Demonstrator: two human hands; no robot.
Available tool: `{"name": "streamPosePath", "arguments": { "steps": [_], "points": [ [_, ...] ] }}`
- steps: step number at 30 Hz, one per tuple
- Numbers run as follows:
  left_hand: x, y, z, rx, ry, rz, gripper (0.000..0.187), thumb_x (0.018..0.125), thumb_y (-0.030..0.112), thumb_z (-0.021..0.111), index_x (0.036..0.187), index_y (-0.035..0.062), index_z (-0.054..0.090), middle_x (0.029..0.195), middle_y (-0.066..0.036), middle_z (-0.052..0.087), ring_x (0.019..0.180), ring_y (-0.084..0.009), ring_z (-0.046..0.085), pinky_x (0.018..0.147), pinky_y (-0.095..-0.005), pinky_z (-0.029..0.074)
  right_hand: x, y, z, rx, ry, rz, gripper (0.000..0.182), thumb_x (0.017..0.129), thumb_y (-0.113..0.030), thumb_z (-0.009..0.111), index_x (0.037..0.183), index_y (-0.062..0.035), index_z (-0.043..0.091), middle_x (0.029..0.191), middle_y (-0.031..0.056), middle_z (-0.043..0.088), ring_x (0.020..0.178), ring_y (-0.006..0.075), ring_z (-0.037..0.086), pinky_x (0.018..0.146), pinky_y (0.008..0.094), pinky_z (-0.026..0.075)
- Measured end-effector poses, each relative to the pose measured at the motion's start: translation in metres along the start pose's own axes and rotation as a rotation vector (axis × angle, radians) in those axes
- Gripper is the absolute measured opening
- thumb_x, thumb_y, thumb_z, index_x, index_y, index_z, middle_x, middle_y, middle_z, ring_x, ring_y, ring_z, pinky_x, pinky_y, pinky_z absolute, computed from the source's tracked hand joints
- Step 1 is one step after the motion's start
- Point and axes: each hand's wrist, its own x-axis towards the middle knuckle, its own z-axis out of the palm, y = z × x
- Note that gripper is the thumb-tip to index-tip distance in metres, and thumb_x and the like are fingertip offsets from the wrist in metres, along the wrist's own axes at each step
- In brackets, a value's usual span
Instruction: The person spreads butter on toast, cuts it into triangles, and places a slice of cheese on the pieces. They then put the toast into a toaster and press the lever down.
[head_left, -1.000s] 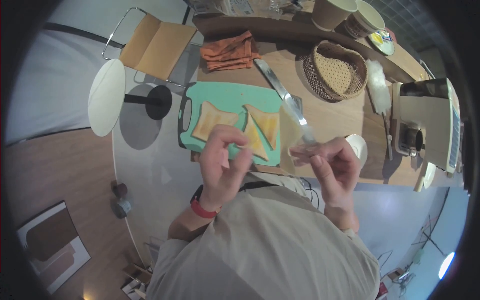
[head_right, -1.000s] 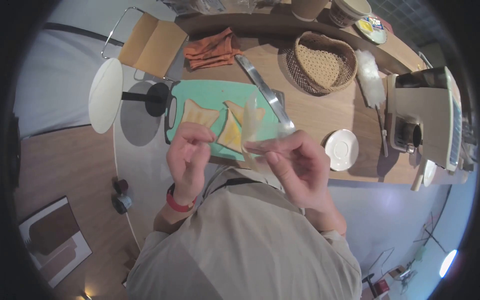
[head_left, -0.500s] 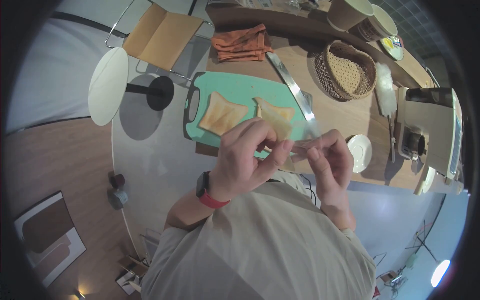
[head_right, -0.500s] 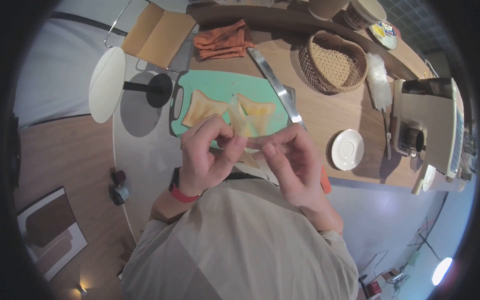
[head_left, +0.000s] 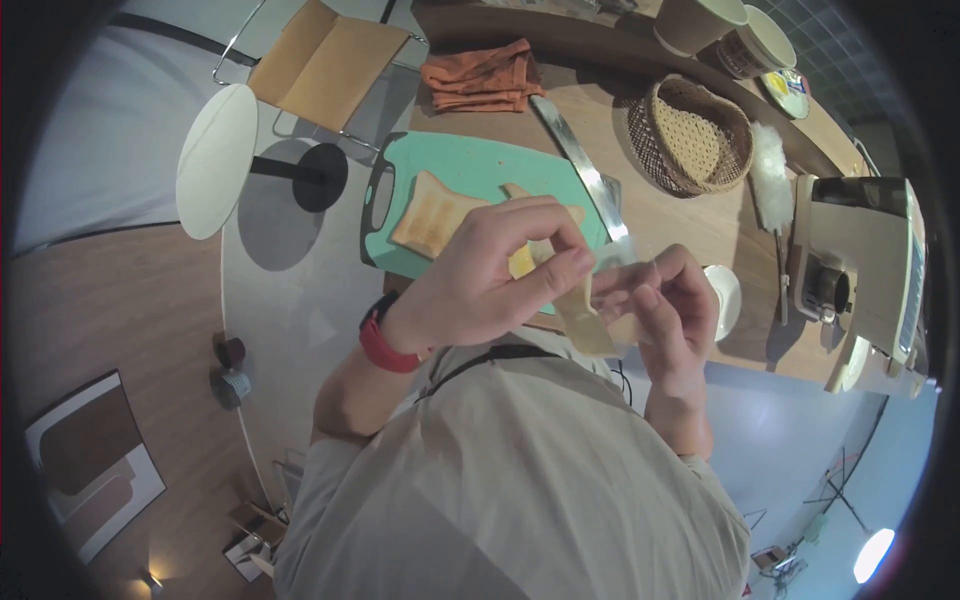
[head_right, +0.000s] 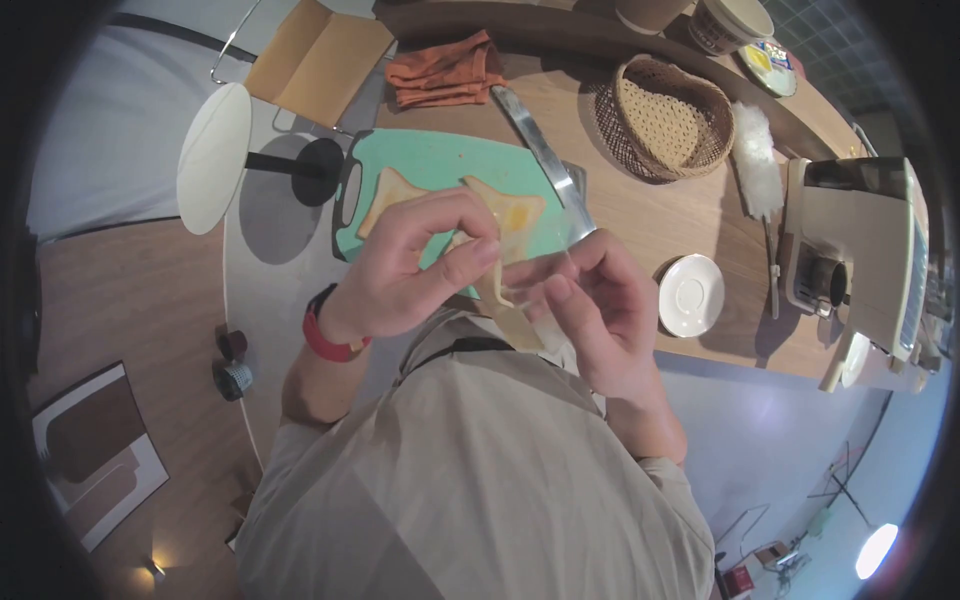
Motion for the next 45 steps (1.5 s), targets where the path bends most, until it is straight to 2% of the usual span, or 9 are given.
{"name": "streamPosePath", "arguments": {
  "steps": [6,11,14,23,26,29,35,41,45],
  "points": [
    [0.006,0.000,0.002,-0.203,-0.163,-0.052,0.033,0.099,0.021,0.054,0.069,0.0076,0.051,0.062,0.001,0.043,0.062,-0.0128,0.038,0.063,-0.0265,0.032,-0.001,-0.001,-0.008,0.000,0.017,0.044,0.017,0.095,-0.011,0.052,0.083,-0.0031,0.043,0.061,0.0157,0.063,0.063,0.0251,0.064,0.063,0.0289,0.050],
    [0.008,0.002,0.008,-0.115,-0.162,-0.062,0.036,0.101,0.027,0.052,0.069,0.0096,0.049,0.060,0.003,0.040,0.058,-0.0128,0.035,0.068,-0.0278,0.031,0.002,-0.011,-0.009,-0.056,0.074,0.144,0.033,0.085,-0.030,0.071,0.084,-0.0042,0.051,0.071,0.0085,0.065,0.060,0.0125,0.057,0.056,0.0219,0.044],
    [0.009,0.003,0.010,-0.161,-0.150,-0.091,0.040,0.102,0.029,0.050,0.068,0.0082,0.043,0.061,0.002,0.034,0.059,-0.0122,0.030,0.062,-0.0275,0.029,0.002,-0.011,-0.015,-0.146,0.026,0.157,0.020,0.090,-0.014,0.067,0.081,-0.0016,0.054,0.066,0.0128,0.066,0.054,0.0156,0.061,0.054,0.0226,0.050],
    [0.013,0.000,0.014,-0.306,-0.163,-0.115,0.035,0.101,0.031,0.049,0.073,0.0099,0.052,0.071,0.003,0.045,0.068,-0.0115,0.040,0.066,-0.0255,0.032,0.005,-0.011,-0.011,-0.043,0.081,0.114,0.023,0.092,-0.017,0.064,0.078,-0.0050,0.050,0.065,0.0109,0.063,0.053,0.0144,0.056,0.054,0.0219,0.043],
    [0.014,0.006,0.016,-0.237,-0.105,-0.144,0.028,0.089,0.037,0.061,0.074,0.0134,0.057,0.075,0.005,0.056,0.073,-0.0107,0.049,0.073,-0.0277,0.034,0.004,-0.010,-0.012,-0.061,0.079,0.055,0.022,0.092,-0.017,0.064,0.079,-0.0057,0.049,0.067,0.0113,0.065,0.055,0.0157,0.060,0.058,0.0226,0.046],
    [0.011,0.003,0.022,-0.107,-0.049,-0.095,0.031,0.076,0.035,0.074,0.076,0.0183,0.049,0.075,0.011,0.048,0.073,-0.0091,0.044,0.079,-0.0291,0.028,0.002,-0.016,-0.012,-0.146,0.094,0.071,0.021,0.091,-0.017,0.065,0.080,-0.0047,0.052,0.076,0.0150,0.067,0.072,0.0212,0.065,0.069,0.0280,0.050],
    [0.012,-0.002,0.026,-0.102,-0.011,0.024,0.017,0.077,0.020,0.062,0.077,0.0125,0.047,0.075,0.003,0.048,0.072,-0.0147,0.044,0.070,-0.0299,0.033,0.000,-0.015,-0.014,-0.237,0.072,0.008,0.020,0.091,-0.017,0.065,0.080,-0.0037,0.055,0.074,0.0117,0.063,0.062,0.0189,0.065,0.061,0.0257,0.049],
    [0.010,-0.001,0.027,-0.043,0.012,0.034,0.014,0.073,0.022,0.058,0.082,0.0158,0.049,0.081,0.007,0.054,0.078,-0.0136,0.050,0.080,-0.0321,0.029,0.000,-0.012,-0.009,-0.110,0.100,-0.035,0.021,0.093,-0.014,0.062,0.080,-0.0035,0.049,0.069,0.0168,0.066,0.073,0.0267,0.070,0.069,0.0307,0.053],
    [0.010,-0.001,0.031,0.078,0.109,0.070,0.022,0.077,0.030,0.064,0.088,0.0149,0.052,0.086,0.006,0.055,0.082,-0.0161,0.053,0.086,-0.0340,0.032,-0.007,-0.003,-0.027,-0.337,0.003,-0.019,0.024,0.095,-0.016,0.059,0.082,-0.0032,0.044,0.085,0.0230,0.070,0.074,0.0254,0.068,0.065,0.0306,0.051]
  ]
}}
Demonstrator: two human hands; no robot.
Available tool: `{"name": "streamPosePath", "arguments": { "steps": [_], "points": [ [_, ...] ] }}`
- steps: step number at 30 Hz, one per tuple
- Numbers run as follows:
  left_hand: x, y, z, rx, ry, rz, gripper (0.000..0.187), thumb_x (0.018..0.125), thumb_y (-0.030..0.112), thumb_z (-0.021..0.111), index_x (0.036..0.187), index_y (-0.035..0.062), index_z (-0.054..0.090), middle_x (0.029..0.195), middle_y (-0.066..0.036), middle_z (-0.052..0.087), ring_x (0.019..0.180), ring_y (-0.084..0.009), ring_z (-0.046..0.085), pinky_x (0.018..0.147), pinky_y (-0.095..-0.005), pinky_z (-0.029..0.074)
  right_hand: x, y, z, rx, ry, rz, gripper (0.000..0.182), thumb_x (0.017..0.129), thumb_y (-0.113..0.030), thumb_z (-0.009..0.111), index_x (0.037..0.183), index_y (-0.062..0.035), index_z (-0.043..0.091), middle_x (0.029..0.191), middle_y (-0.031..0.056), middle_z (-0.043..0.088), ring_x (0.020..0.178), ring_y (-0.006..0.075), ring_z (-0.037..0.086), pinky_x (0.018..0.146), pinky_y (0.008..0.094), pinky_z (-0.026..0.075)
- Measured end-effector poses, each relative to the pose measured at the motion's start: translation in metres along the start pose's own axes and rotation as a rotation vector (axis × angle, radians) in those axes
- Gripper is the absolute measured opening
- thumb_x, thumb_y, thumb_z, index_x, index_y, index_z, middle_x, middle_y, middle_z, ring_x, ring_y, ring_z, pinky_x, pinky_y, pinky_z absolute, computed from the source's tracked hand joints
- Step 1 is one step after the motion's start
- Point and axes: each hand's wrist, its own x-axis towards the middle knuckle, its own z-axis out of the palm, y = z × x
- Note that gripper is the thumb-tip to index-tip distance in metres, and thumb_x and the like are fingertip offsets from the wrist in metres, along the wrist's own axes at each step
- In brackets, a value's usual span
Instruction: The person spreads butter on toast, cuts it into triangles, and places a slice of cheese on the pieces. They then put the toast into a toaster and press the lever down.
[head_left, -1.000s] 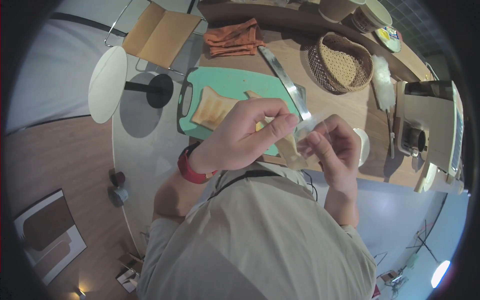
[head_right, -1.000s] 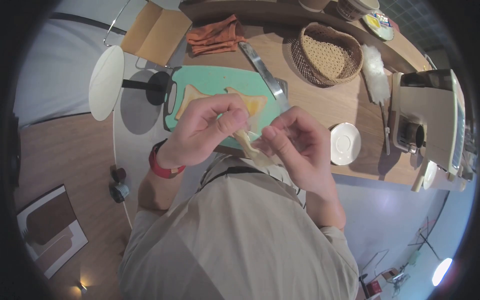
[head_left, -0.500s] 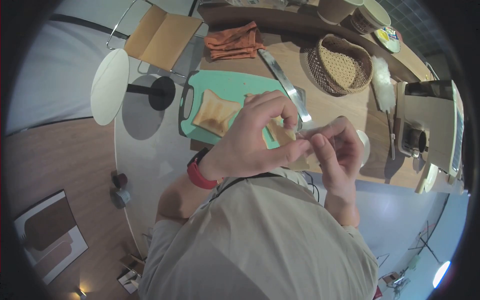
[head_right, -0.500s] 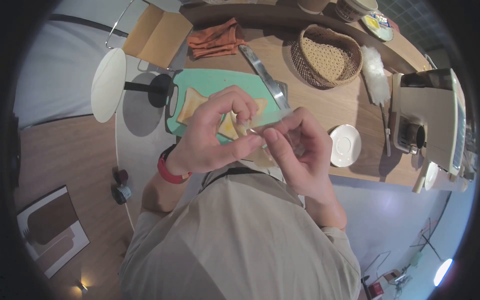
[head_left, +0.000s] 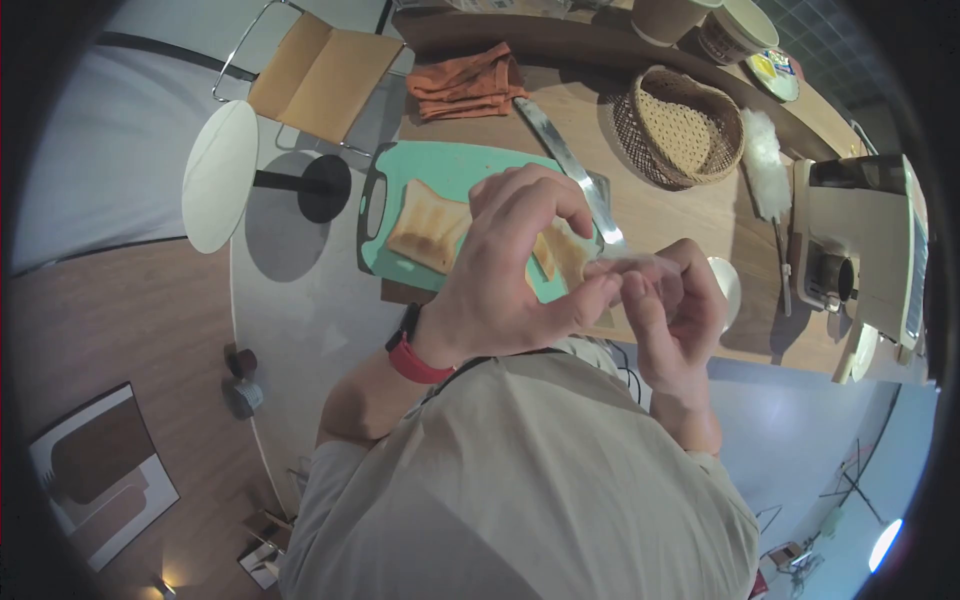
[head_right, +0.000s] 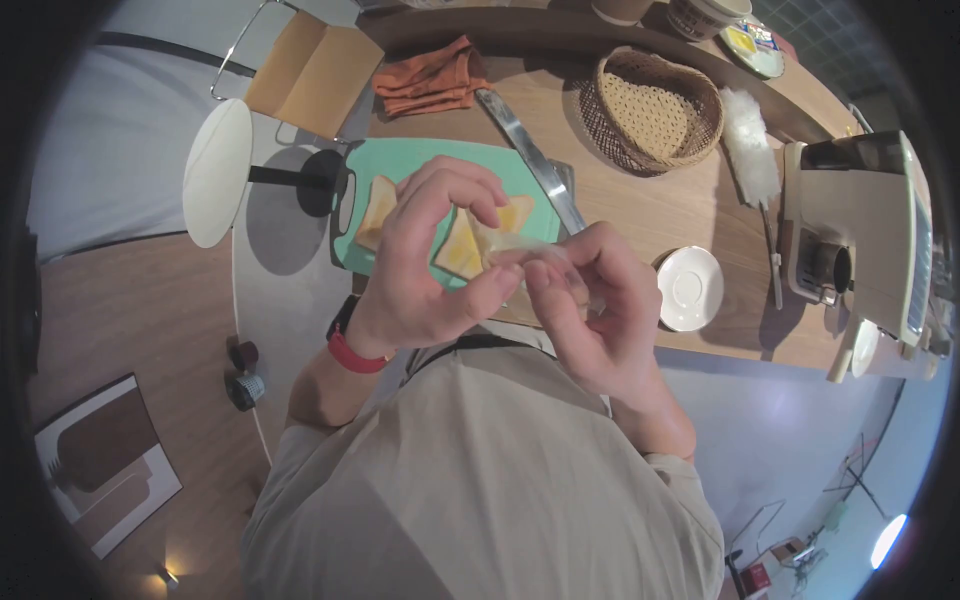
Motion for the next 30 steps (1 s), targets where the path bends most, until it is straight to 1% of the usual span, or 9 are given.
{"name": "streamPosePath", "arguments": {
  "steps": [2,5,9,11,14,17,20,26,30],
  "points": [
    [0.000,-0.003,0.002,0.125,0.077,0.104,0.026,0.081,0.037,0.065,0.082,0.0139,0.051,0.081,0.005,0.054,0.078,-0.0162,0.052,0.082,-0.0327,0.032,-0.002,0.005,-0.002,-0.056,-0.005,-0.030,0.025,0.095,-0.017,0.060,0.080,-0.0042,0.044,0.083,0.0214,0.070,0.068,0.0211,0.064,0.061,0.0286,0.048],
    [0.000,-0.004,0.002,0.120,0.096,0.150,0.021,0.087,0.032,0.062,0.083,0.0131,0.053,0.081,0.003,0.056,0.079,-0.0178,0.054,0.083,-0.0333,0.032,0.002,-0.001,0.002,-0.018,0.035,-0.036,0.023,0.093,-0.018,0.063,0.081,-0.0049,0.049,0.076,0.0150,0.068,0.063,0.0159,0.058,0.058,0.0245,0.041],
    [-0.001,-0.005,0.003,0.270,0.168,0.224,0.022,0.088,0.033,0.060,0.087,0.0110,0.054,0.085,0.000,0.059,0.080,-0.0185,0.056,0.084,-0.0338,0.032,0.008,-0.011,0.011,0.085,0.110,-0.085,0.020,0.093,-0.016,0.062,0.081,-0.0048,0.050,0.075,0.0145,0.067,0.067,0.0215,0.064,0.059,0.0248,0.042],
    [-0.001,-0.006,0.003,0.328,0.202,0.242,0.024,0.087,0.033,0.062,0.091,0.0108,0.055,0.088,-0.002,0.060,0.082,-0.0191,0.057,0.082,-0.0339,0.032,0.008,-0.009,0.010,0.074,0.130,-0.091,0.019,0.093,-0.014,0.062,0.081,-0.0029,0.051,0.065,0.0121,0.062,0.072,0.0303,0.071,0.057,0.0252,0.046],
    [-0.001,-0.007,0.004,0.347,0.215,0.236,0.022,0.088,0.031,0.061,0.084,0.0108,0.053,0.083,-0.003,0.056,0.079,-0.0198,0.055,0.078,-0.0336,0.032,0.010,-0.009,0.012,0.147,0.143,-0.120,0.019,0.094,-0.011,0.060,0.083,0.0000,0.050,0.075,0.0161,0.061,0.074,0.0331,0.071,0.055,0.0270,0.055],
    [-0.001,-0.007,0.007,0.379,0.225,0.230,0.025,0.090,0.028,0.057,0.071,0.0140,0.049,0.071,0.003,0.051,0.068,-0.0169,0.048,0.072,-0.0322,0.028,0.010,-0.008,0.013,0.143,0.148,-0.146,0.018,0.095,-0.010,0.058,0.082,-0.0015,0.048,0.075,0.0223,0.066,0.073,0.0341,0.071,0.061,0.0297,0.055],
    [-0.002,-0.009,0.007,0.363,0.206,0.237,0.026,0.092,0.022,0.053,0.068,0.0135,0.047,0.064,0.003,0.045,0.060,-0.0168,0.041,0.071,-0.0314,0.026,0.007,-0.008,0.015,0.152,0.152,-0.098,0.021,0.097,-0.014,0.057,0.084,-0.0007,0.048,0.068,0.0185,0.066,0.080,0.0383,0.071,0.072,0.0393,0.057],
    [-0.003,-0.007,0.006,0.362,0.136,0.189,0.034,0.089,0.038,0.059,0.068,0.0179,0.043,0.060,0.009,0.042,0.056,-0.0118,0.043,0.073,-0.0305,0.024,0.007,-0.008,0.016,0.098,0.142,-0.113,0.026,0.097,-0.019,0.058,0.084,-0.0025,0.042,0.086,0.0229,0.069,0.078,0.0246,0.068,0.074,0.0335,0.050],
    [-0.004,-0.009,0.007,0.351,0.114,0.218,0.028,0.096,0.025,0.054,0.071,0.0150,0.046,0.062,0.006,0.045,0.058,-0.0163,0.043,0.072,-0.0313,0.026,0.009,-0.009,0.018,0.120,0.166,-0.126,0.021,0.096,-0.016,0.059,0.085,-0.0022,0.048,0.075,0.0159,0.067,0.074,0.0256,0.069,0.073,0.0334,0.052]
  ]
}}
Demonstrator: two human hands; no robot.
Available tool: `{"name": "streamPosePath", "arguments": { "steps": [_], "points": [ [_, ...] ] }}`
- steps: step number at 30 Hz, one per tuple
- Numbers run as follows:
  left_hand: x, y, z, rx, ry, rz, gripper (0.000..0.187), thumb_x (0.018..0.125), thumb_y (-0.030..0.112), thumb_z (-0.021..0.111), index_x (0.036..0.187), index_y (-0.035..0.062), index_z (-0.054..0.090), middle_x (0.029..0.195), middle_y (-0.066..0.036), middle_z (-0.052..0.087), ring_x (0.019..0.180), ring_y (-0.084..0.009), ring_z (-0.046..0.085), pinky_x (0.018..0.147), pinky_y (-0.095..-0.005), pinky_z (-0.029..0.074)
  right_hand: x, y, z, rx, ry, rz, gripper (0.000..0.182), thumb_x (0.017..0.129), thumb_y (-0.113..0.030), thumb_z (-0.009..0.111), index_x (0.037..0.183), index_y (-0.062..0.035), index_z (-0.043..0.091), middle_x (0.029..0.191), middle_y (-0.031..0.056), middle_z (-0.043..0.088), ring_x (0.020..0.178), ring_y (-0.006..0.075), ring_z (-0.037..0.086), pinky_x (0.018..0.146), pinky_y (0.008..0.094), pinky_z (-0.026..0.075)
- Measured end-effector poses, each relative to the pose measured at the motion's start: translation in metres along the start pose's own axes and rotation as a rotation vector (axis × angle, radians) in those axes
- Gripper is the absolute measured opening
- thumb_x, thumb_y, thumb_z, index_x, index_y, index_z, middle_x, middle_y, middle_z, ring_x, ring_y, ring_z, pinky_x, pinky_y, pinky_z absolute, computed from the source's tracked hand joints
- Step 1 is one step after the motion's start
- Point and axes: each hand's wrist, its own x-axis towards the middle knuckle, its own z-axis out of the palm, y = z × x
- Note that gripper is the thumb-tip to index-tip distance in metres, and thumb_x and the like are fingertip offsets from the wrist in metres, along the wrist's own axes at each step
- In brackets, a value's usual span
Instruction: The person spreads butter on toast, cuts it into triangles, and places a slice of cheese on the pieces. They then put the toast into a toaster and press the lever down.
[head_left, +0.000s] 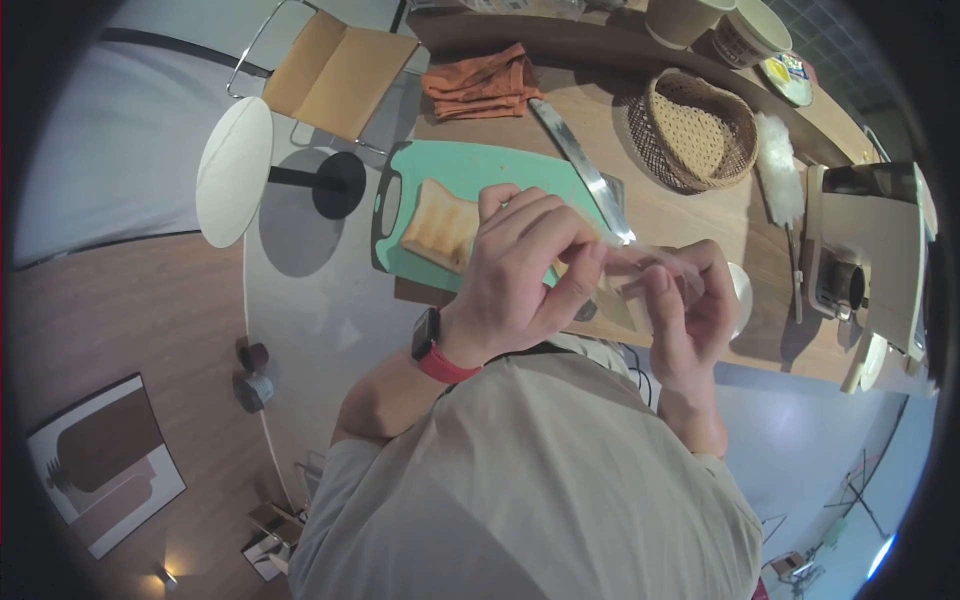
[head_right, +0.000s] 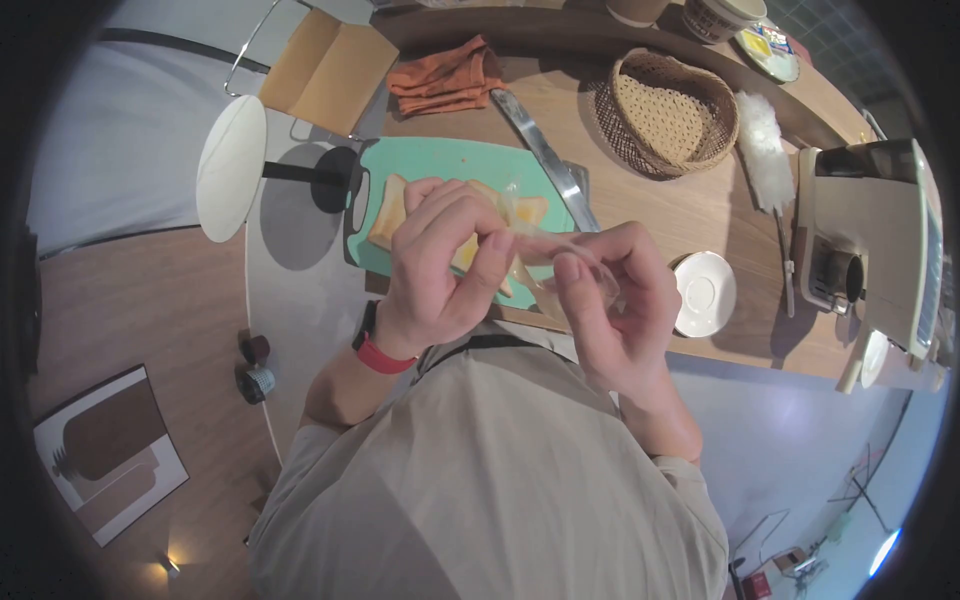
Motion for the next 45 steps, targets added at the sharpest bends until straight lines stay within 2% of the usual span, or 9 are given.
{"name": "streamPosePath", "arguments": {
  "steps": [2,5,8,14,17,23,32,41,45],
  "points": [
    [-0.001,-0.001,0.001,-0.018,0.034,0.022,0.025,0.096,0.018,0.051,0.071,0.0133,0.047,0.061,0.004,0.044,0.056,-0.0170,0.040,0.069,-0.0304,0.026,0.001,-0.001,0.002,0.031,0.038,0.021,0.023,0.096,-0.018,0.058,0.084,-0.0020,0.047,0.084,0.0228,0.070,0.062,0.0216,0.067,0.065,0.0286,0.048],
    [-0.002,-0.002,0.000,-0.056,0.054,-0.013,0.027,0.098,0.018,0.050,0.072,0.0123,0.045,0.062,0.002,0.042,0.057,-0.0176,0.038,0.069,-0.0315,0.028,0.003,0.001,0.003,0.074,0.079,0.039,0.023,0.097,-0.018,0.055,0.083,-0.0033,0.045,0.083,0.0309,0.068,0.063,0.0314,0.070,0.061,0.0342,0.054],
    [-0.003,0.002,-0.004,-0.180,0.019,-0.147,0.029,0.099,0.023,0.048,0.073,0.0110,0.046,0.065,0.001,0.047,0.058,-0.0180,0.040,0.070,-0.0317,0.032,0.004,0.003,0.002,0.113,0.110,0.067,0.022,0.099,-0.020,0.052,0.084,-0.0054,0.044,0.083,0.0306,0.067,0.071,0.0366,0.071,0.048,0.0257,0.052],
    [-0.008,0.012,0.006,-0.259,-0.057,-0.363,0.053,0.077,0.052,0.073,0.071,0.0080,0.044,0.062,0.000,0.046,0.056,-0.0150,0.044,0.056,-0.0308,0.038,0.002,0.003,0.004,0.028,0.117,-0.014,0.018,0.098,-0.015,0.054,0.087,-0.0015,0.050,0.088,0.0258,0.070,0.075,0.0322,0.071,0.072,0.0384,0.058],
    [-0.009,0.014,0.007,-0.230,-0.053,-0.391,0.047,0.080,0.045,0.072,0.073,0.0079,0.043,0.063,0.000,0.046,0.056,-0.0160,0.044,0.058,-0.0324,0.038,0.001,0.005,0.002,0.092,0.033,-0.011,0.016,0.099,-0.013,0.052,0.092,-0.0002,0.047,0.096,0.0288,0.068,0.086,0.0364,0.070,0.078,0.0423,0.059],
    [-0.009,0.012,0.003,-0.145,-0.126,-0.423,0.037,0.089,0.042,0.061,0.080,0.0093,0.045,0.070,0.000,0.050,0.064,-0.0220,0.049,0.069,-0.0364,0.040,-0.002,0.000,0.000,0.148,-0.018,0.123,0.019,0.101,-0.019,0.050,0.092,-0.0026,0.046,0.112,0.0289,0.065,0.088,0.0287,0.068,0.070,0.0374,0.060],
    [-0.018,0.002,-0.002,-0.286,-0.032,-0.427,0.026,0.093,0.022,0.054,0.074,0.0068,0.044,0.067,-0.002,0.043,0.063,-0.0175,0.040,0.062,-0.0306,0.035,0.006,0.008,-0.008,0.234,0.028,0.208,0.017,0.102,-0.019,0.049,0.091,-0.0070,0.044,0.109,0.0291,0.064,0.092,0.0448,0.068,0.061,0.0399,0.062],
    [-0.022,0.011,0.007,-0.343,-0.136,-0.633,0.042,0.084,0.045,0.064,0.068,0.0082,0.050,0.061,0.000,0.050,0.060,-0.0156,0.047,0.058,-0.0311,0.038,0.003,0.008,0.001,0.163,-0.028,0.108,0.022,0.101,-0.019,0.051,0.089,-0.0030,0.041,0.111,0.0277,0.064,0.094,0.0352,0.070,0.058,0.0315,0.059],
    [-0.026,0.013,0.008,-0.231,-0.182,-0.585,0.042,0.089,0.045,0.059,0.072,0.0079,0.053,0.062,-0.002,0.054,0.060,-0.0207,0.052,0.060,-0.0348,0.041,0.003,0.011,0.000,0.133,-0.050,0.070,0.021,0.101,-0.015,0.051,0.090,-0.0016,0.040,0.112,0.0280,0.063,0.098,0.0411,0.068,0.060,0.0366,0.061]
  ]
}}
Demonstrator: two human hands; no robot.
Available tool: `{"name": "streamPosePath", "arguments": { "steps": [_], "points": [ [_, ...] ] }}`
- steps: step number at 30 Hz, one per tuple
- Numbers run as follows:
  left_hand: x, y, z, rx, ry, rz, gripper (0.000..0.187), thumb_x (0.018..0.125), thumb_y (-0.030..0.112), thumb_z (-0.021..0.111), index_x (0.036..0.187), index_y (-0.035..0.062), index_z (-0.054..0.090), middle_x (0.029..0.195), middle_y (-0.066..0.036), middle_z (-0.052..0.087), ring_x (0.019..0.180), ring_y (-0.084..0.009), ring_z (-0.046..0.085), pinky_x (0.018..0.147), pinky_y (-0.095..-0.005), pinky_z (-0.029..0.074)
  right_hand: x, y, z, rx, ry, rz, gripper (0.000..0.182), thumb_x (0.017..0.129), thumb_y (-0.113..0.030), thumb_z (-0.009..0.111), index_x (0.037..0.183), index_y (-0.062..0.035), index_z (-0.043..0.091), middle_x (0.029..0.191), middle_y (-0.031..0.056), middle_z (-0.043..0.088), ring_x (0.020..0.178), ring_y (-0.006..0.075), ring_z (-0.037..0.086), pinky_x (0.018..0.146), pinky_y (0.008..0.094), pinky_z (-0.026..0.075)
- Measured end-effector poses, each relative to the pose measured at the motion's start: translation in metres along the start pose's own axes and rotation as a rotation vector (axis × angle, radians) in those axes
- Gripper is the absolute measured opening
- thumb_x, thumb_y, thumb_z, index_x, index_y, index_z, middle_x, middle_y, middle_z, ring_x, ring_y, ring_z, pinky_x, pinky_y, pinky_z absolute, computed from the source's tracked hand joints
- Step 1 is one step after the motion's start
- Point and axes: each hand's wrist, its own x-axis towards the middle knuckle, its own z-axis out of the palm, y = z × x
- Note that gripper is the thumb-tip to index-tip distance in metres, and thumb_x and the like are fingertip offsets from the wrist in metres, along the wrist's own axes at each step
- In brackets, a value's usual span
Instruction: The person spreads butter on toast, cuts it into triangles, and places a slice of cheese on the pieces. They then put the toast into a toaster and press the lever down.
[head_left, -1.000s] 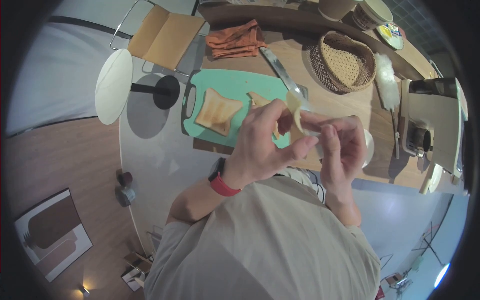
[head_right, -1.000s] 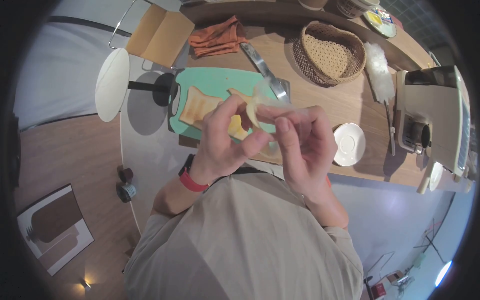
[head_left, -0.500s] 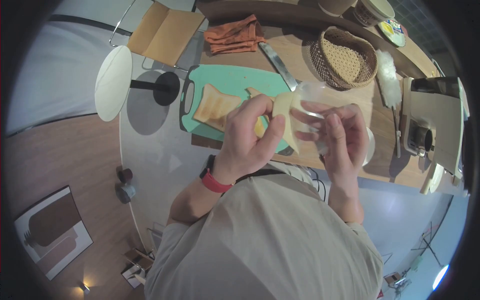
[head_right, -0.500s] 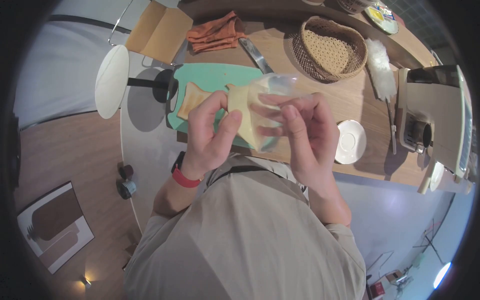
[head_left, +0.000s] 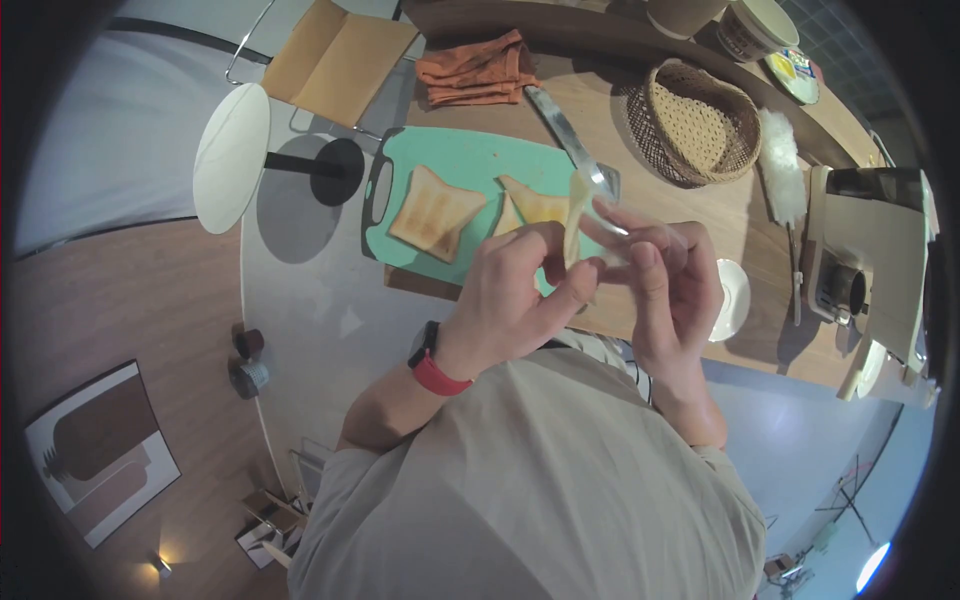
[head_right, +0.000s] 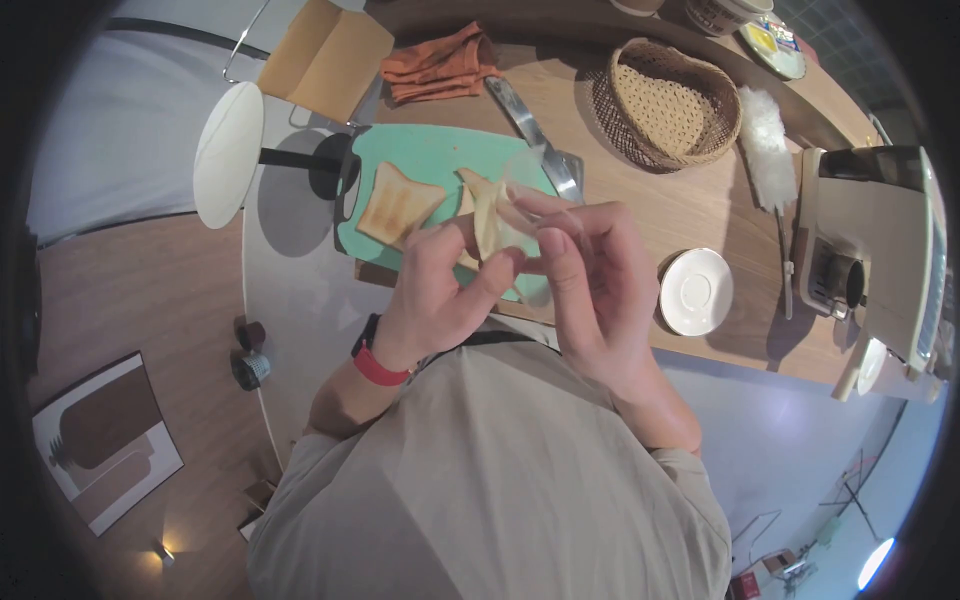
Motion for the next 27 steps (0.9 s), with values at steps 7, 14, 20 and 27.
{"name": "streamPosePath", "arguments": {
  "steps": [7,14,20,27],
  "points": [
    [-0.002,-0.004,-0.007,0.059,-0.025,0.211,0.038,0.097,0.026,0.055,0.065,0.0071,0.046,0.059,-0.004,0.045,0.052,-0.0219,0.041,0.053,-0.0346,0.033,0.004,0.000,-0.007,0.089,0.060,0.104,0.016,0.101,-0.018,0.049,0.094,-0.0046,0.043,0.111,0.0315,0.063,0.094,0.0440,0.068,0.060,0.0407,0.062],
    [0.001,-0.004,-0.020,-0.194,-0.060,0.217,0.040,0.096,0.023,0.056,0.061,0.0069,0.045,0.057,-0.001,0.045,0.054,-0.0149,0.038,0.052,-0.0288,0.030,0.008,0.003,-0.018,0.099,0.076,0.172,0.011,0.103,-0.017,0.045,0.097,-0.0074,0.043,0.103,0.0308,0.066,0.084,0.0417,0.071,0.057,0.0356,0.061],
    [0.000,-0.007,-0.034,-0.252,-0.107,0.276,0.040,0.094,0.022,0.055,0.061,0.0054,0.041,0.059,-0.003,0.035,0.058,-0.0167,0.033,0.053,-0.0287,0.025,0.010,0.003,-0.027,0.254,0.099,0.241,0.012,0.102,-0.018,0.046,0.096,-0.0079,0.044,0.104,0.0308,0.066,0.080,0.0405,0.071,0.049,0.0317,0.060],
    [0.009,-0.018,-0.036,0.149,0.047,0.529,0.031,0.093,0.014,0.054,0.067,0.0012,0.044,0.072,-0.011,0.048,0.062,-0.0217,0.042,0.056,-0.0294,0.035,0.006,0.000,-0.028,0.295,0.008,0.171,0.010,0.104,-0.014,0.037,0.097,-0.0073,0.040,0.110,0.0388,0.060,0.081,0.0462,0.069,0.042,0.0312,0.056]
  ]
}}
